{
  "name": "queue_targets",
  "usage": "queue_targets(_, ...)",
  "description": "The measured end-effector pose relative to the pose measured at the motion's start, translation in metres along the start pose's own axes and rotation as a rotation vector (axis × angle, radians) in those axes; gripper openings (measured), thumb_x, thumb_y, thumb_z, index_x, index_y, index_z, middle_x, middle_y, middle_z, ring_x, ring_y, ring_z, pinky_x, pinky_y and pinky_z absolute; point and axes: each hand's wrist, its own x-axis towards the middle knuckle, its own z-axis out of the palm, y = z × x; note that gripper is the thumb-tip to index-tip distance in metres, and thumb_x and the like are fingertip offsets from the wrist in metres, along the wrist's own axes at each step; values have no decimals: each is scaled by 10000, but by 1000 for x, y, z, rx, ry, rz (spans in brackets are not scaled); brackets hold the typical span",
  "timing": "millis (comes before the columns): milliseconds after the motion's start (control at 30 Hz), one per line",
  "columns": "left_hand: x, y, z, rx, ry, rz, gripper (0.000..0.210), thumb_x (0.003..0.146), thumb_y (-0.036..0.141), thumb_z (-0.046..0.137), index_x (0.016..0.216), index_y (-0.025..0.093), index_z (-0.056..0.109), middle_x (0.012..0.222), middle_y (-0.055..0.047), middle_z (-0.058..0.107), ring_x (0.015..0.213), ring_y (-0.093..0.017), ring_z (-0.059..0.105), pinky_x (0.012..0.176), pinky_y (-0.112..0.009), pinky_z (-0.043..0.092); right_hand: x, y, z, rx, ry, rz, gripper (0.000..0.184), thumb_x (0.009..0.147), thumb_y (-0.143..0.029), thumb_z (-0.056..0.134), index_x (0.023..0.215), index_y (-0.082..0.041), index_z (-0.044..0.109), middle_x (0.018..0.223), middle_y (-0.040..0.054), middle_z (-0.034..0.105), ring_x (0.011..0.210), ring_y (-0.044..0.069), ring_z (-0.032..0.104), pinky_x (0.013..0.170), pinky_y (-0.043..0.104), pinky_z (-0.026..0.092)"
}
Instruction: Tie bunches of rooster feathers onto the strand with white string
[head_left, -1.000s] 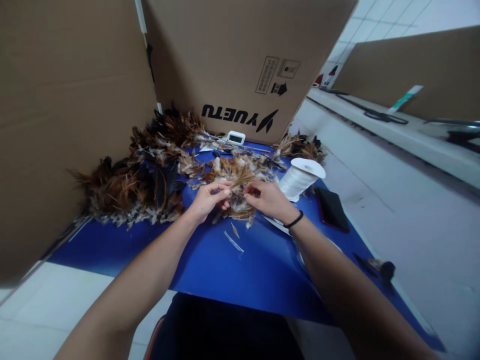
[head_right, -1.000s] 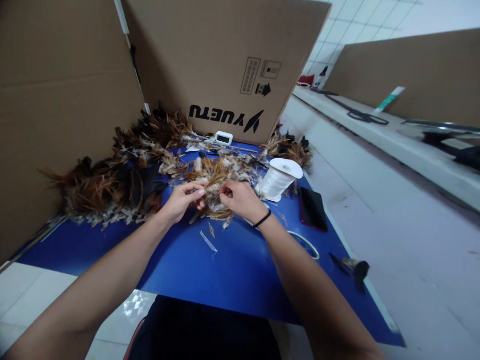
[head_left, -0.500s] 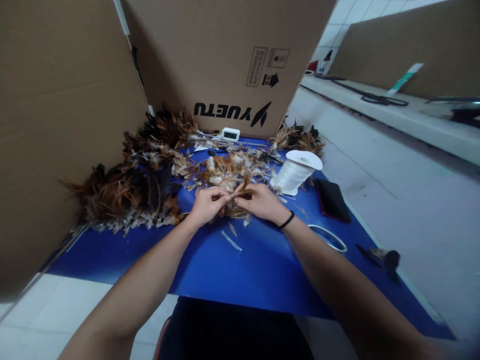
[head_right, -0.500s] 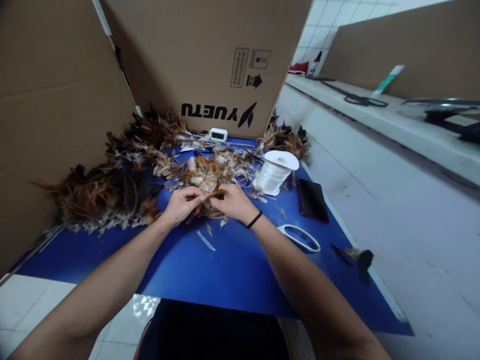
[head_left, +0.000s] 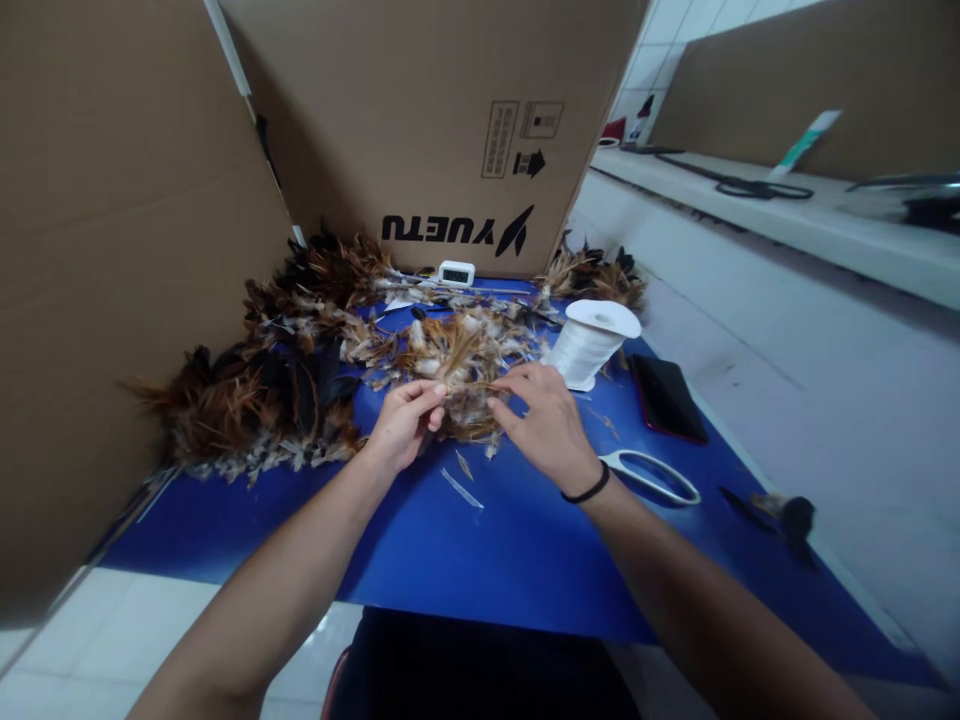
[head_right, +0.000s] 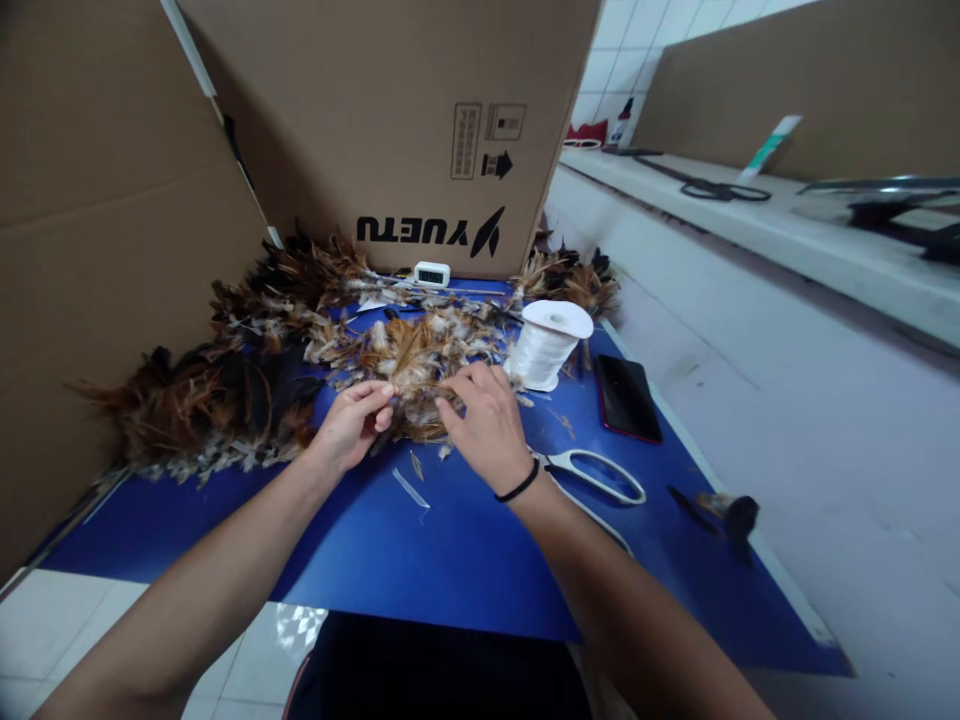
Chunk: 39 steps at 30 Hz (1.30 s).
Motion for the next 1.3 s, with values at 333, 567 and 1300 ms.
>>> queue_targets(333,-9,-7,11,33,-106,-121,230,625,305,776,702,130,647,465,42,498,386,-33,411,400,-170,276,-11,-9,18,648,-9,270,149,760,-328,648,801,-192,692,794,31,702,703,153,630,646,275,494)
queue_targets(567,-11,-8,14,1,-146,-201,235,637,298,773,703,126,626,656,-5,610,444,-41,483,398,-169,328,-7,-9,9,622,79,238,100,769,-260,636,720,-189,687,757,23,694,678,137,623,628,254,492)
queue_targets(1300,-11,-9,12,-22,-220,-269,193,666,272,756,726,115,662,581,-3,599,410,-39,465,392,-167,337,-9,-5,11,633,93,181,110,798,-290,629,748,-212,687,780,14,691,741,145,633,717,288,508)
